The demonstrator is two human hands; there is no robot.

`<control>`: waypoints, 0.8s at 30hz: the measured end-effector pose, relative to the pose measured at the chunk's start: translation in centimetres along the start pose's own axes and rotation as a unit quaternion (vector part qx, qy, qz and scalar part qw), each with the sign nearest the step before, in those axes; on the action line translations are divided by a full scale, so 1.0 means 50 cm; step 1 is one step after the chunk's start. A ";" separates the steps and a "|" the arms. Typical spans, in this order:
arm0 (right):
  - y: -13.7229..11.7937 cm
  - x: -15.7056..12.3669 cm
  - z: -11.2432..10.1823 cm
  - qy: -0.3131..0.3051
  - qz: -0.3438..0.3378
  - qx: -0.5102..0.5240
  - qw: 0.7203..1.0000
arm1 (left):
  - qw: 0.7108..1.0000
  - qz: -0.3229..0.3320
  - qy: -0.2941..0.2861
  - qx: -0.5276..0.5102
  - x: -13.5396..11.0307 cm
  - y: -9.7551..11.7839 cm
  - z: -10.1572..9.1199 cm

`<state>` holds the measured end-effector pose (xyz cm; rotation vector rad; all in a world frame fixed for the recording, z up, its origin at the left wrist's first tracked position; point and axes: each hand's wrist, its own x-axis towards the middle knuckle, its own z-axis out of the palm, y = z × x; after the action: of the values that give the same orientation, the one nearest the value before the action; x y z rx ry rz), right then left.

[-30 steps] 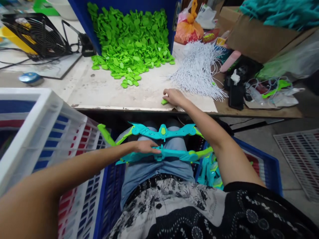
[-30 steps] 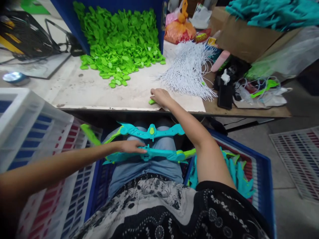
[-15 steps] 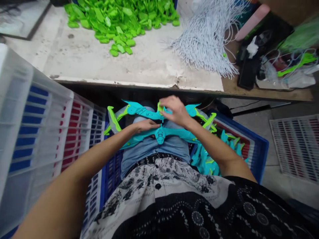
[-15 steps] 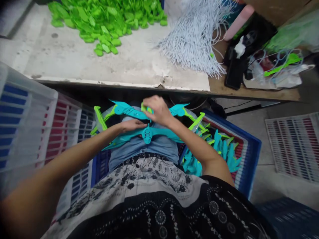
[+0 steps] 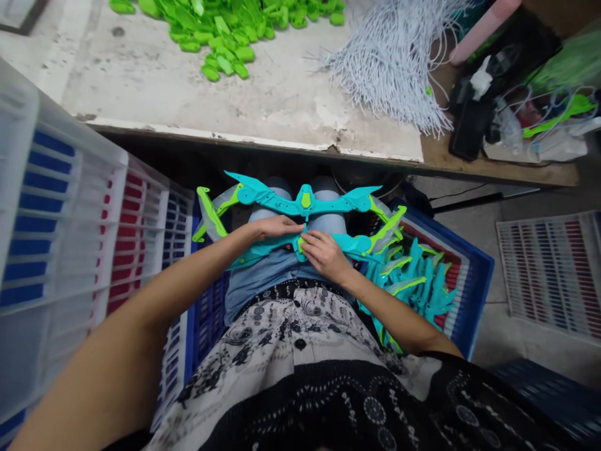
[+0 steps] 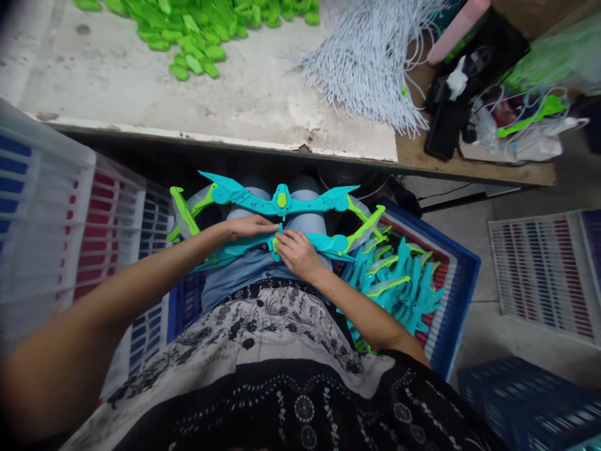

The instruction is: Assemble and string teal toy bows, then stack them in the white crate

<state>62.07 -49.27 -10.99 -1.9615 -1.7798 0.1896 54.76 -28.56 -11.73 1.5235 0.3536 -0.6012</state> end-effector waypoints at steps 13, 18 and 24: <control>0.005 0.015 0.008 -0.053 0.219 0.057 0.973 | 0.983 0.029 -0.014 0.180 0.018 -0.009 -0.002; -0.001 0.027 0.019 -0.105 0.239 -0.021 0.965 | 0.961 0.074 0.040 0.263 0.021 -0.014 0.003; -0.016 0.022 -0.028 -0.170 0.181 -0.044 0.968 | 0.920 0.101 0.091 0.367 -0.054 0.009 0.062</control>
<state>62.06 -48.51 -9.18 -2.4271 -1.6277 0.6097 52.36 -31.26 -9.67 2.3161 0.1012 -0.4436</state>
